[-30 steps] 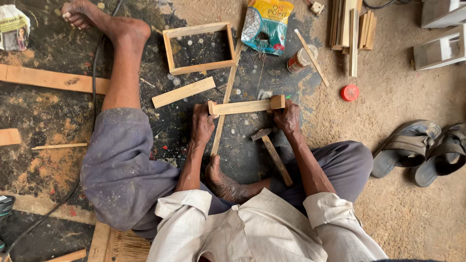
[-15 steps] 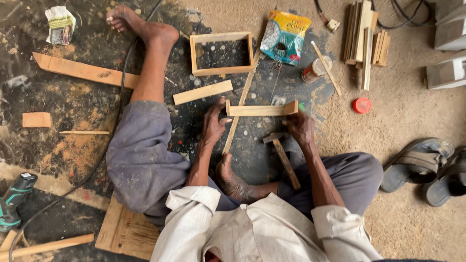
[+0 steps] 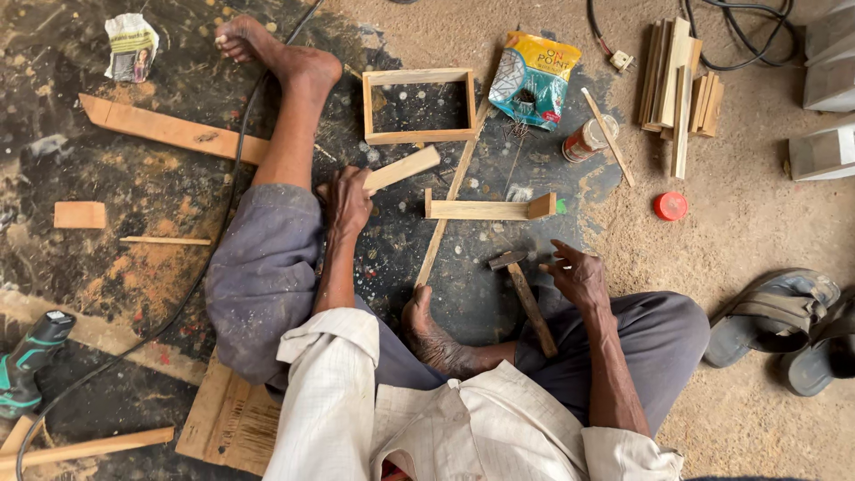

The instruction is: The person sits on the floor and assembles small wooden frames by applying glue to the joints and hammering nails to secure them. They handle several wooden pieces, a hammer, and a glue container, working on one frame at a time.

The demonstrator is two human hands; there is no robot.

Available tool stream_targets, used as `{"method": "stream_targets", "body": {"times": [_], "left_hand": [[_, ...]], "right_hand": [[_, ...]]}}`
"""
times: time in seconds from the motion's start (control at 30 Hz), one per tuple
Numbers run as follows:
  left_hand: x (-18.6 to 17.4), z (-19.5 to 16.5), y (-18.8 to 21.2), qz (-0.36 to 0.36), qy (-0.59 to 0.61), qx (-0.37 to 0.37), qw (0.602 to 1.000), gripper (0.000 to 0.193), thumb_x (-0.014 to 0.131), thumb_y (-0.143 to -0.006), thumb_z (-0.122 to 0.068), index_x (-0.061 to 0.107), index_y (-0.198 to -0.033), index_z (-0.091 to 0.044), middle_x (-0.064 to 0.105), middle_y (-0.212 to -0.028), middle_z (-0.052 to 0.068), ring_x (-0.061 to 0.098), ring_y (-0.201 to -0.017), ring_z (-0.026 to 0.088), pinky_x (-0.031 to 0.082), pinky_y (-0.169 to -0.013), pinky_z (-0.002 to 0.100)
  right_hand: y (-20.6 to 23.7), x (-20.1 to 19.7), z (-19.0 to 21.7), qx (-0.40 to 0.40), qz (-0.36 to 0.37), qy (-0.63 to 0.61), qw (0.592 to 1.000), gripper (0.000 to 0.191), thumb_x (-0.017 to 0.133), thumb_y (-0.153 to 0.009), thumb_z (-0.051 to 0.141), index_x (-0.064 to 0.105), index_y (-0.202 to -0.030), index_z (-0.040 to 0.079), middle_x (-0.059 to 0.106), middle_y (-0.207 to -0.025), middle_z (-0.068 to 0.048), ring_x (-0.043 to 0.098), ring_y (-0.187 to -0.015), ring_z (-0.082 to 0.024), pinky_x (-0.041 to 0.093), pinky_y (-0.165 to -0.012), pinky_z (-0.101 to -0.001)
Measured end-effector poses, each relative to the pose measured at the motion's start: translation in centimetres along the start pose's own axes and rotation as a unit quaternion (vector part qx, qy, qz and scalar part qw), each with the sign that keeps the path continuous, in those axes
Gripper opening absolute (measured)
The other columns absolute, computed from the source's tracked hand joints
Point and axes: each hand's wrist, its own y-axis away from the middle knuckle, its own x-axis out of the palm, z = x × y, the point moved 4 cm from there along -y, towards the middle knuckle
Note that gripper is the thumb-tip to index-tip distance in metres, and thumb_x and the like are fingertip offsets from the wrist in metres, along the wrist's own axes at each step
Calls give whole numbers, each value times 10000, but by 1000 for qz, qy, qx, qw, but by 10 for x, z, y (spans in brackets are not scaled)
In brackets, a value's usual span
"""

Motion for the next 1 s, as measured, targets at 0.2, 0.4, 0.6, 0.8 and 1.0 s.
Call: {"method": "stream_targets", "body": {"times": [0.2,0.4,0.6,0.8,1.0], "left_hand": [[-4,-9,12,27,291,-18,956,281,606,-932,42,719,-1187,13,741,-1068,152,724,-838,225,593,-656,325],[-58,-58,33,5,224,65,972,278,669,-902,42,711,-1176,18,718,-1104,174,677,-972,288,532,-836,420],[-31,-129,43,-44,204,272,939,356,710,-867,71,697,-1216,2,703,-1214,157,639,-1148,311,536,-992,418],[5,-141,40,-94,41,313,944,409,695,-864,95,715,-1253,-30,717,-1265,125,639,-1167,266,509,-1058,420],[-2,-140,34,-81,62,303,948,272,739,-884,62,757,-1123,-66,737,-1220,95,647,-1120,246,529,-1011,395]], "right_hand": [[5,-12,0,52,-6,-53,997,577,830,-830,203,660,-1375,118,747,-1178,-157,775,-927,-241,647,-755,-389],[15,-45,18,-4,-133,-45,990,446,819,-908,182,715,-1332,95,784,-1141,-144,777,-918,-221,640,-800,-376],[5,-48,22,-57,-205,-194,958,396,783,-929,119,700,-1310,50,771,-1125,-144,767,-979,-223,657,-807,-351],[12,-36,34,16,-149,-160,976,288,708,-1015,153,750,-1299,133,777,-1200,-125,800,-959,-200,649,-788,-347],[-24,-46,56,-28,-147,-26,988,1009,883,-688,127,366,-1552,62,644,-1220,-250,707,-830,-312,616,-616,-441]]}}
